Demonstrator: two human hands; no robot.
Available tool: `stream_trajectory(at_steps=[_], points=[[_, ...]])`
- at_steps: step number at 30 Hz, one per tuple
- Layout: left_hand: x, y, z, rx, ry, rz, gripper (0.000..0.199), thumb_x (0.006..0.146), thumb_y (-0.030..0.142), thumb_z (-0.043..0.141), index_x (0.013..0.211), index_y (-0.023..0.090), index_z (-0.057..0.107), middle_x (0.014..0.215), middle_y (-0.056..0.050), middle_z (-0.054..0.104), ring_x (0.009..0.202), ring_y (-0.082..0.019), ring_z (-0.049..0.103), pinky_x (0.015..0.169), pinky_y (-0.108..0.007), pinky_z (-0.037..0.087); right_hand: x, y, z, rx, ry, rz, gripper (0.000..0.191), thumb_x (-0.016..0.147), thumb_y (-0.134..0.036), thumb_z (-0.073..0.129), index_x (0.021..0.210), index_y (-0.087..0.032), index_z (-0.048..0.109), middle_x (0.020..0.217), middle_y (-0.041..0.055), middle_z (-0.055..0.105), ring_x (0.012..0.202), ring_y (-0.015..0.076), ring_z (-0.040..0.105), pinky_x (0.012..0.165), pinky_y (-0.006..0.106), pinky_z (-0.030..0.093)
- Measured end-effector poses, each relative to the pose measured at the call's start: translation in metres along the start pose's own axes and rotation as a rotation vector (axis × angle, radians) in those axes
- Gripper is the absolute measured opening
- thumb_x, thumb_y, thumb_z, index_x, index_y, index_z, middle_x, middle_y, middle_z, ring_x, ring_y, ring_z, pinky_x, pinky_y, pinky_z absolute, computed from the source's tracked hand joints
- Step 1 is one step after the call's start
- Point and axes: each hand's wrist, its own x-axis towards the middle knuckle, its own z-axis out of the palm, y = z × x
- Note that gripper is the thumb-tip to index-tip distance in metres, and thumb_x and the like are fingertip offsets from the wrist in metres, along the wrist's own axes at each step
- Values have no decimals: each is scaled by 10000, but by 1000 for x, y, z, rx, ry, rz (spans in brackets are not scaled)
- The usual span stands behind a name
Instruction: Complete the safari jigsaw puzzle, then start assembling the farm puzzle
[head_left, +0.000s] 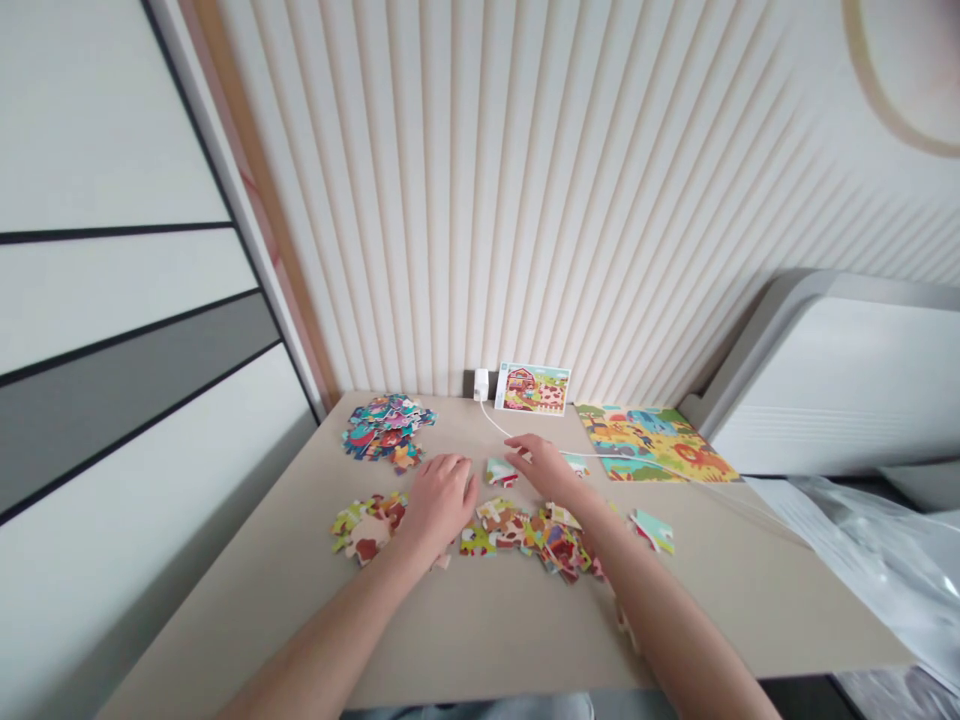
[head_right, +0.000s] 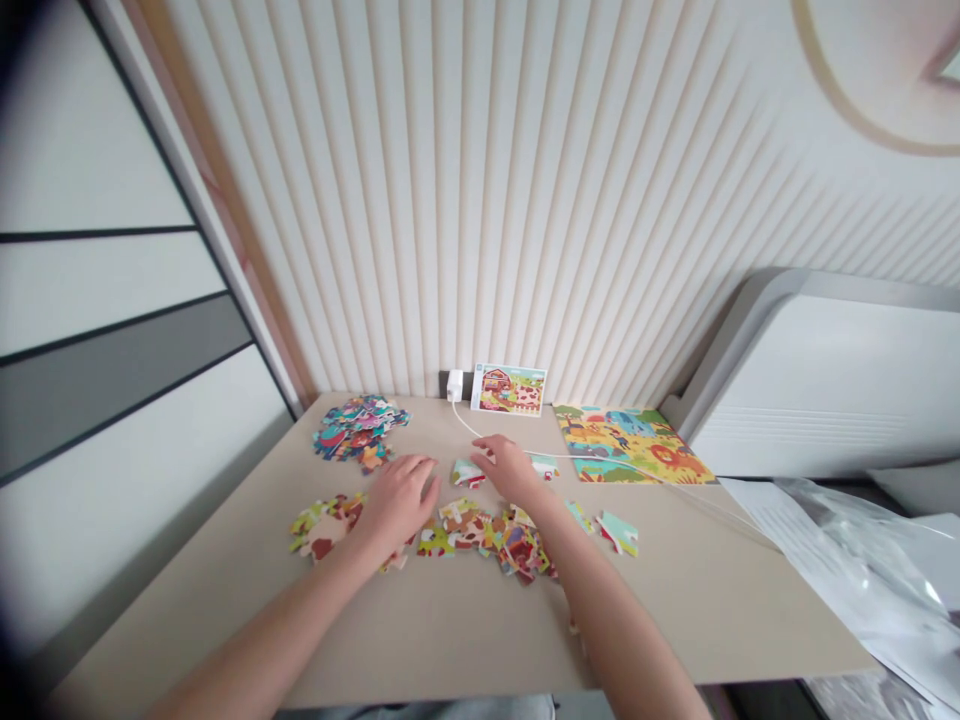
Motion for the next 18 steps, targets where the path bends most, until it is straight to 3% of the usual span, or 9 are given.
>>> stream_trajectory(at_steps=[3, 9, 14, 18], points=[[1, -5, 2, -26, -40, 48, 207, 1017, 255, 515, 1146, 208, 670, 1099, -99, 717, 1050, -263, 654, 939, -428, 502, -5, -2, 2, -58, 11, -22, 248, 976, -295, 579, 1124, -216, 762, 1149, 124, 739, 1084, 270, 673, 996, 409, 482], [0, 0, 0, -115, -198, 266, 300, 1055, 271, 476, 1309, 268, 635, 1297, -50, 706, 1210, -204, 636, 1049, -383, 461, -36, 9, -28, -244, 24, -37, 303, 1032, -339, 485, 1101, -250, 767, 1079, 95, 766, 1012, 257, 707, 919, 367, 504], [-1, -5, 3, -86, -205, 217, 290, 1066, 306, 456, 1242, 255, 682, 1291, -84, 711, 1223, -229, 637, 1039, -420, 452, -48, 35, -70, -302, 59, 52, 307, 1019, -366, 489, 1085, -261, 770, 1061, 80, 780, 965, 260, 723, 876, 372, 519], [0, -13, 6, -76, -191, 190, 308, 1070, 314, 445, 1248, 256, 689, 1298, -91, 713, 1236, -236, 637, 1060, -435, 442, -63, 49, -102, -323, 75, 81, 304, 996, -380, 518, 1090, -265, 783, 1090, 86, 783, 1000, 284, 724, 929, 420, 521]])
